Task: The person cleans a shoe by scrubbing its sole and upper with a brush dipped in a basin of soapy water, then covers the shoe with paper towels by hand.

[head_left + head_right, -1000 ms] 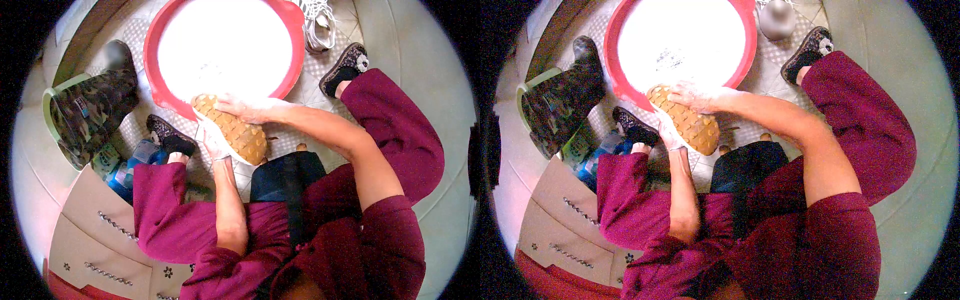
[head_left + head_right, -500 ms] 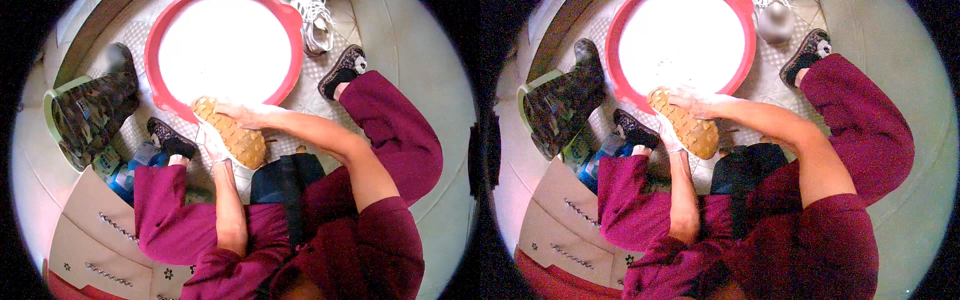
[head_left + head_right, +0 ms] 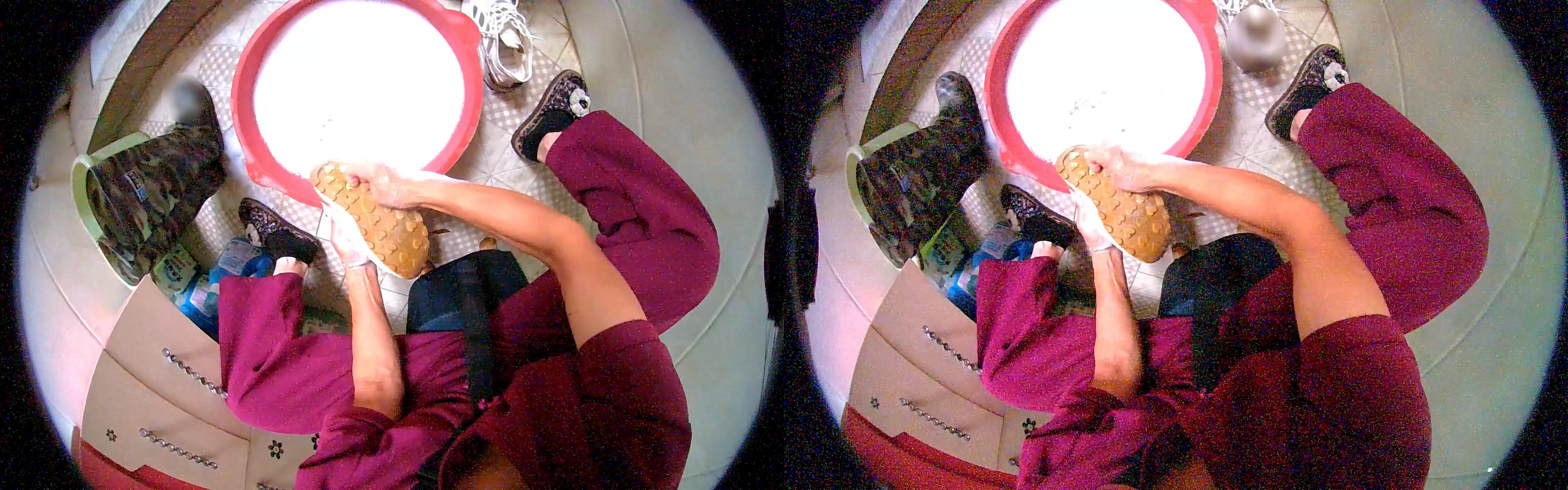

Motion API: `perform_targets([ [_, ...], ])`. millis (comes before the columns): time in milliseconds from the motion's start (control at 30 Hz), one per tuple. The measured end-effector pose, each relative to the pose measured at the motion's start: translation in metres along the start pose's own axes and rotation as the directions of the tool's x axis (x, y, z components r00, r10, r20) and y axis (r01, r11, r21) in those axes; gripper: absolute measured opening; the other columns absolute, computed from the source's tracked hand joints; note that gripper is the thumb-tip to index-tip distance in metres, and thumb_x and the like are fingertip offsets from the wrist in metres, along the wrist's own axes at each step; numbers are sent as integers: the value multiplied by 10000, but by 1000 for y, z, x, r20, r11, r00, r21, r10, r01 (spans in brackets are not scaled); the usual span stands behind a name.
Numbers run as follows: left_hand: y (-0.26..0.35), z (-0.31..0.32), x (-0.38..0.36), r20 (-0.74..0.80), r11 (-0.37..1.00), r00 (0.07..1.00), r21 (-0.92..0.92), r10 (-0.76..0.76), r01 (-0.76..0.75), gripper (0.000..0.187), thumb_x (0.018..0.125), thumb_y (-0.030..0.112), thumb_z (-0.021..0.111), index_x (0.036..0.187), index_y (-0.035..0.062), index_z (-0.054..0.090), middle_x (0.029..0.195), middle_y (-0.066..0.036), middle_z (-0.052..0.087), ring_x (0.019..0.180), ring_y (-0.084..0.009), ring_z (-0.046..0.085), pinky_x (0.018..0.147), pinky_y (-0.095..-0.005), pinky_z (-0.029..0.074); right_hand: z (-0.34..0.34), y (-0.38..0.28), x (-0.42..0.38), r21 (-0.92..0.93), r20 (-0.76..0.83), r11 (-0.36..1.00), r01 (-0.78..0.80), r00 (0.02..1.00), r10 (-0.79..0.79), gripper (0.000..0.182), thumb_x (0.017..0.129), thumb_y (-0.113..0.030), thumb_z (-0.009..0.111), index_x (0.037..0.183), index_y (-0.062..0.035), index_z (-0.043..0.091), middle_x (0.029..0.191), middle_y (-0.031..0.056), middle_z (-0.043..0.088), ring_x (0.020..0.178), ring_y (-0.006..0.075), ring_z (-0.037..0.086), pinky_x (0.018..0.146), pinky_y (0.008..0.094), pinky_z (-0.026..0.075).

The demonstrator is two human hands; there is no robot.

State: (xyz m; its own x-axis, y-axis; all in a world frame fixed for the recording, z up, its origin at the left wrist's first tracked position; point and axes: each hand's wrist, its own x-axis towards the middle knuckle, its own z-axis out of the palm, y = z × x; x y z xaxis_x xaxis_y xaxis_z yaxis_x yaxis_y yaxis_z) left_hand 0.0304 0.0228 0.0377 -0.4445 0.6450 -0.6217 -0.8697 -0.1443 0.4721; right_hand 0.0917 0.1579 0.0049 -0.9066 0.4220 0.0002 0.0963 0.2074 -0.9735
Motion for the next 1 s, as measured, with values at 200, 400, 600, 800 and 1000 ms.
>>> perform_targets([
  [200, 1, -6, -2, -87, 991, 996, 136, 1, 11, 565, 885, 351, 363, 1335, 49, 208, 1335, -144, 310, 1198, -295, 345, 1006, -421, 263, -3, 43, 14, 67, -10, 994, -91, 996, 92, 330, 654, 36, 423, 956, -23, 540, 894, 156, 558, 843, 291, 505, 790, 377, 408],
  [400, 3, 3, -2, 6, 1000, 1000, 26, -12, 12, 577, 878, 338, 394, 1343, 61, 194, 1356, -126, 283, 1209, -305, 331, 1011, -437, 255, 14, 230, 25, -454, -188, 820, -349, 937, 295, 446, 729, -116, 516, 1158, -19, 447, 1165, 236, 447, 1095, 369, 405, 941, 432, 315],
  [600, -1, -6, 0, -7, 999, 1000, 33, 21, -21, 559, 884, 352, 385, 1335, 64, 222, 1345, -125, 305, 1204, -302, 340, 1003, -441, 272, -4, 69, -4, -253, 211, 940, -230, 935, 286, 624, 640, -228, 652, 1191, -41, 426, 1157, 220, 459, 1073, 340, 442, 926, 415, 341],
  [800, 3, -1, -2, -41, 996, 999, 81, 26, -23, 556, 883, 349, 388, 1331, 62, 227, 1331, -132, 324, 1193, -309, 354, 996, -445, 282, -21, 31, 9, 22, 265, 914, -404, 884, 384, 601, 591, -221, 693, 1125, -36, 486, 1086, 203, 530, 1019, 313, 509, 870, 378, 399],
  [1000, 4, 14, -4, -92, 954, 981, 267, 169, -139, 556, 878, 330, 406, 1329, 54, 237, 1330, -121, 321, 1205, -265, 338, 1028, -385, 234, -78, -38, -24, -285, 173, 958, 8, 984, 43, 580, 676, -111, 611, 1200, -36, 373, 992, 237, 475, 859, 404, 523, 755, 444, 444],
])
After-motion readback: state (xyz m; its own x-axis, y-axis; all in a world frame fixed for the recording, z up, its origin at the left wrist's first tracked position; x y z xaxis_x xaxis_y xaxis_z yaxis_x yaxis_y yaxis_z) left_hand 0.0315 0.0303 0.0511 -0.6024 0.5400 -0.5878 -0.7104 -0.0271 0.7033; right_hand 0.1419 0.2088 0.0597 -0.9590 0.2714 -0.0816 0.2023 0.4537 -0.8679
